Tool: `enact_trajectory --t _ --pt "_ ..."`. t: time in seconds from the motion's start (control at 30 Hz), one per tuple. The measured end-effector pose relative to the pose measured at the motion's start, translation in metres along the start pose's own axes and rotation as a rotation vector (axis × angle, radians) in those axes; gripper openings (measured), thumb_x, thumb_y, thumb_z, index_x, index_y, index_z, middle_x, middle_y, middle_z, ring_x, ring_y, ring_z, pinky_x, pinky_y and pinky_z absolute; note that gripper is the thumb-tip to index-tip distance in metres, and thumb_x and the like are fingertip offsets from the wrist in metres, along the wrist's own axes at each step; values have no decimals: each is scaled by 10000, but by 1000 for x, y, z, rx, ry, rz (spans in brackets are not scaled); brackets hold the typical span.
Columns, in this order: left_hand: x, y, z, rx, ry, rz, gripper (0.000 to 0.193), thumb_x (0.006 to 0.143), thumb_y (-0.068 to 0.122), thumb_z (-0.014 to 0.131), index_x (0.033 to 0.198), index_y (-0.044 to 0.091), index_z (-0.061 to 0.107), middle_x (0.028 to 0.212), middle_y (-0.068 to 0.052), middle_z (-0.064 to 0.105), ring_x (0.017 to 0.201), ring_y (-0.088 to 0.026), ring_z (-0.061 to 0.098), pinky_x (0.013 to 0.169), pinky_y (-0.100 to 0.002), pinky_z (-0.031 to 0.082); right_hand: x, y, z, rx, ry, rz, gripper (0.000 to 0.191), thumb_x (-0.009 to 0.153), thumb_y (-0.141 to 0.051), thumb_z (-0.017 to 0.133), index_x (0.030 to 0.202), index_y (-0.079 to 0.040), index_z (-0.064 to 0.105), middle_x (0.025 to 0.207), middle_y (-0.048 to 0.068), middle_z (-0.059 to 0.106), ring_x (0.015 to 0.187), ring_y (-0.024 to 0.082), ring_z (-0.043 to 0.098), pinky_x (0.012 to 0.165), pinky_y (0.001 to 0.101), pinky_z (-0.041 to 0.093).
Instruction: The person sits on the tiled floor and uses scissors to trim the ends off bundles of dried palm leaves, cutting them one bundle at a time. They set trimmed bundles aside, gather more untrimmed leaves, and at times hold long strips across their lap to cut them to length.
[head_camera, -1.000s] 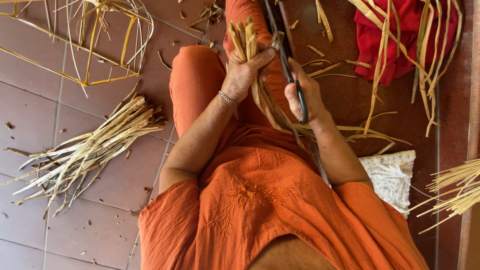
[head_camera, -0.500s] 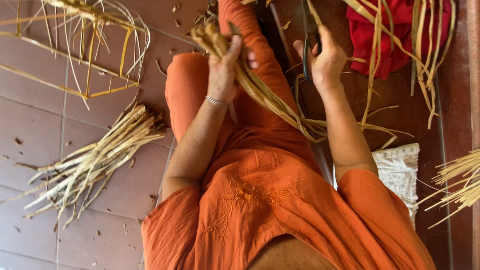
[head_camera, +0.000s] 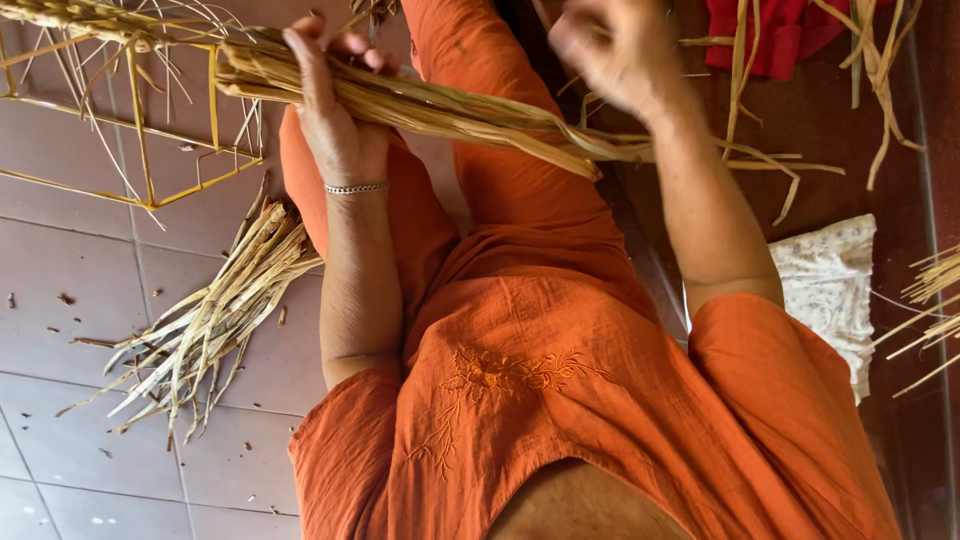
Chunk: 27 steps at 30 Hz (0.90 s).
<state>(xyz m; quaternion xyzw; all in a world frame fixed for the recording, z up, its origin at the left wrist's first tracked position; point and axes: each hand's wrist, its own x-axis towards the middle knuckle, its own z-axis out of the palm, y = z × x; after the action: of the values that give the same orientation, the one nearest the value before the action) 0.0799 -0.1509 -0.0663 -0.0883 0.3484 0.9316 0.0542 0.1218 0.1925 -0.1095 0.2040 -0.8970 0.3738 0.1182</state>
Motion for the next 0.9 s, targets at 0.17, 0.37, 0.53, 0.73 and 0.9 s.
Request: enact_trajectory --t 0.17,0.37,0.53,0.73,0.9 --pt "-12 21 -44 4 40 51 446 993 499 675 1227 135 565 751 -24 526 645 -158 487 674 -377 533 -18 -114 44 243 -494 247 1010 681 -420 922 1473 23 479 923 204 731 750 346 743 813 483 589" --pt "-38 135 -162 -155 -3 367 299 1061 354 672 1218 100 673 619 76 376 481 -6 293 458 -227 339 -74 -116 54 -25 -283 115 199 961 -165 844 1032 -54 695 797 74 727 600 153 689 515 279 574" --pt "-97 203 -244 -276 9 438 198 1065 266 626 1171 104 667 615 60 381 465 -29 334 522 -199 418 -98 -111 40 -133 -207 40 176 959 -151 854 961 -57 705 796 42 726 592 117 668 523 242 549" --pt "-149 193 -295 -363 321 478 62 1027 128 677 1055 90 638 732 4 568 559 -102 523 569 -227 526 -60 -137 17 -48 -224 -72 394 858 -376 886 945 -40 698 800 48 716 645 150 673 568 282 544" --pt "-197 173 -325 -274 476 429 277 910 206 806 1080 107 610 1075 -90 676 937 -193 654 887 -402 565 -23 -156 14 16 -294 -191 309 989 -306 836 1143 -57 736 894 19 647 743 126 626 676 269 536"
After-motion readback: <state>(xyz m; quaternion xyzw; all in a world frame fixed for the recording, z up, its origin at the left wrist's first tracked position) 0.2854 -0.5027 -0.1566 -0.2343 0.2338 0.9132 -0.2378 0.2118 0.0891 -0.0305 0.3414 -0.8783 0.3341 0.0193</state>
